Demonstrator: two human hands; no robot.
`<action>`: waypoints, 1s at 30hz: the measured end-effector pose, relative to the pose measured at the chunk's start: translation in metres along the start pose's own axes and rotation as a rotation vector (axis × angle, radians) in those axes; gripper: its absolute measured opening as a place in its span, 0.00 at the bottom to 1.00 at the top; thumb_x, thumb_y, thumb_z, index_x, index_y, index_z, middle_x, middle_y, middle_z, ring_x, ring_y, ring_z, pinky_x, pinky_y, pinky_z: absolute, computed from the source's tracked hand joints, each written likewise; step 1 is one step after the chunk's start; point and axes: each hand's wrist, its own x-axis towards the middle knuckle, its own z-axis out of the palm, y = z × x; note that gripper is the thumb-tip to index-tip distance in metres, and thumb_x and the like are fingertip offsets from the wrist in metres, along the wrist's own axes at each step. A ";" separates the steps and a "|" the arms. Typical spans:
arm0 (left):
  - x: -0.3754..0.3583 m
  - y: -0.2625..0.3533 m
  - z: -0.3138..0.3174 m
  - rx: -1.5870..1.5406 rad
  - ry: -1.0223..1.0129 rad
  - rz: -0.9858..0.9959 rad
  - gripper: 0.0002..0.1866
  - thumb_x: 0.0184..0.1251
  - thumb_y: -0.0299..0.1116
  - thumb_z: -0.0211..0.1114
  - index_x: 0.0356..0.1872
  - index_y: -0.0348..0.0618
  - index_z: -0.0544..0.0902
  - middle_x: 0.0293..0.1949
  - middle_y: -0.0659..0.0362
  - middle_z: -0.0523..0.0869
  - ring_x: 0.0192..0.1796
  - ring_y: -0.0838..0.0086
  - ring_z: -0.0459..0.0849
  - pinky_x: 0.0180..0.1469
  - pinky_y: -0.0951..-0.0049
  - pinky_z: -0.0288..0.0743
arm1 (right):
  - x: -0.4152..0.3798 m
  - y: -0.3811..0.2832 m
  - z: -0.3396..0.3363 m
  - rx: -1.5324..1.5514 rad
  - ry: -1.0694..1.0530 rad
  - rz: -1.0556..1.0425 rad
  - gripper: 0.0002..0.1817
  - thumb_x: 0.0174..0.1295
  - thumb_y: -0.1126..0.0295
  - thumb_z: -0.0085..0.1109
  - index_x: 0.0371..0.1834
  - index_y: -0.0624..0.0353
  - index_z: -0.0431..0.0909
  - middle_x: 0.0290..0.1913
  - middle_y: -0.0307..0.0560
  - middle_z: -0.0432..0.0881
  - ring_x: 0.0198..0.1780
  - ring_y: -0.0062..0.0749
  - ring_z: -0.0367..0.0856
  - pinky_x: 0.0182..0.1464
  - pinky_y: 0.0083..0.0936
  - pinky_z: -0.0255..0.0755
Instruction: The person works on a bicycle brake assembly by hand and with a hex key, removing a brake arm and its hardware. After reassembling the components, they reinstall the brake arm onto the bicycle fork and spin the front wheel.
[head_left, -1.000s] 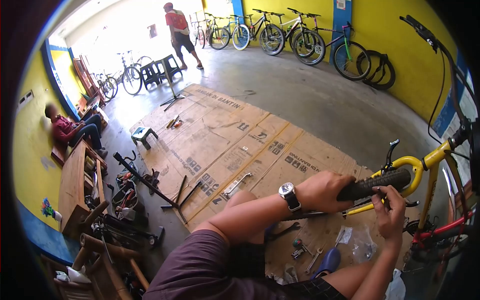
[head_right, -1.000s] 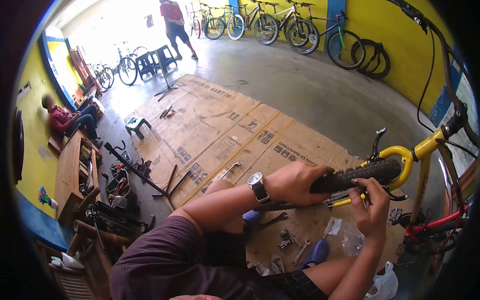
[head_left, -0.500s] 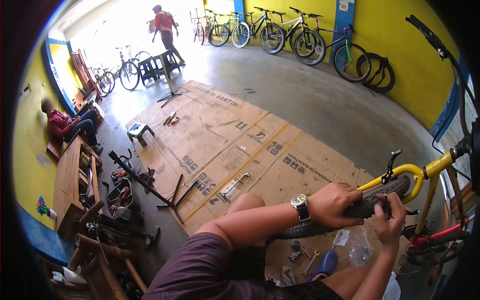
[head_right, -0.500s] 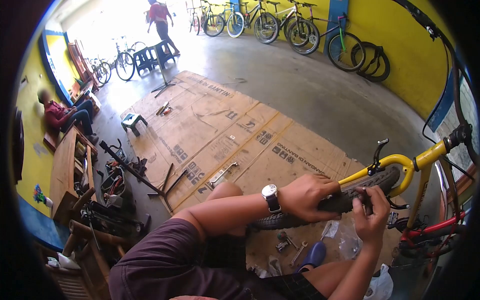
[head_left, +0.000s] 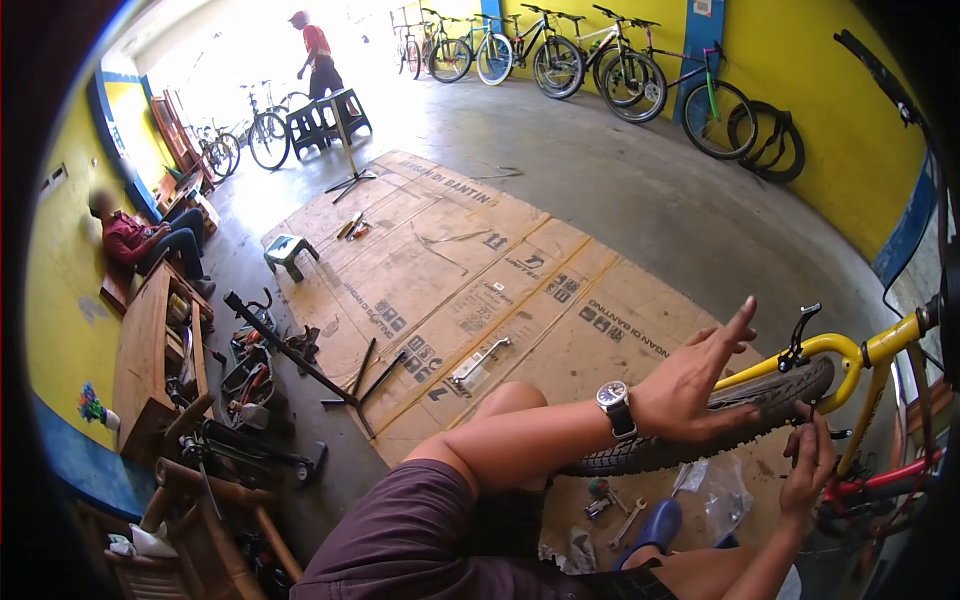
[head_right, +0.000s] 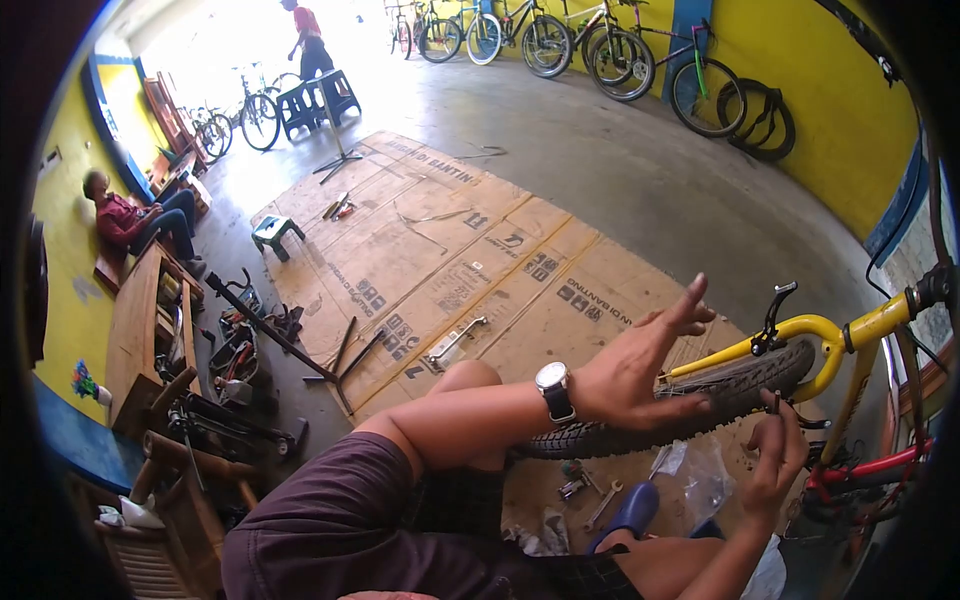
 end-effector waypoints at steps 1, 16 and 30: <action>0.000 0.000 -0.004 -0.014 0.015 0.017 0.54 0.63 0.52 0.71 0.79 0.33 0.49 0.63 0.40 0.77 0.64 0.47 0.78 0.70 0.49 0.66 | -0.001 0.002 -0.003 0.026 -0.023 0.025 0.15 0.73 0.67 0.46 0.50 0.64 0.81 0.25 0.35 0.70 0.26 0.17 0.65 0.29 0.20 0.56; -0.018 -0.009 0.000 0.092 -0.408 -0.113 0.46 0.66 0.57 0.67 0.71 0.27 0.64 0.59 0.37 0.77 0.62 0.45 0.76 0.69 0.54 0.67 | 0.005 -0.015 0.002 -0.279 -0.223 -0.180 0.10 0.65 0.72 0.53 0.40 0.68 0.79 0.29 0.50 0.78 0.32 0.38 0.77 0.38 0.31 0.69; -0.021 -0.013 0.003 0.062 -0.405 -0.095 0.43 0.67 0.53 0.67 0.70 0.27 0.65 0.61 0.36 0.76 0.63 0.42 0.76 0.69 0.52 0.67 | 0.005 -0.008 -0.006 -0.333 -0.203 -0.063 0.11 0.71 0.72 0.53 0.47 0.70 0.81 0.35 0.49 0.81 0.38 0.33 0.79 0.43 0.28 0.72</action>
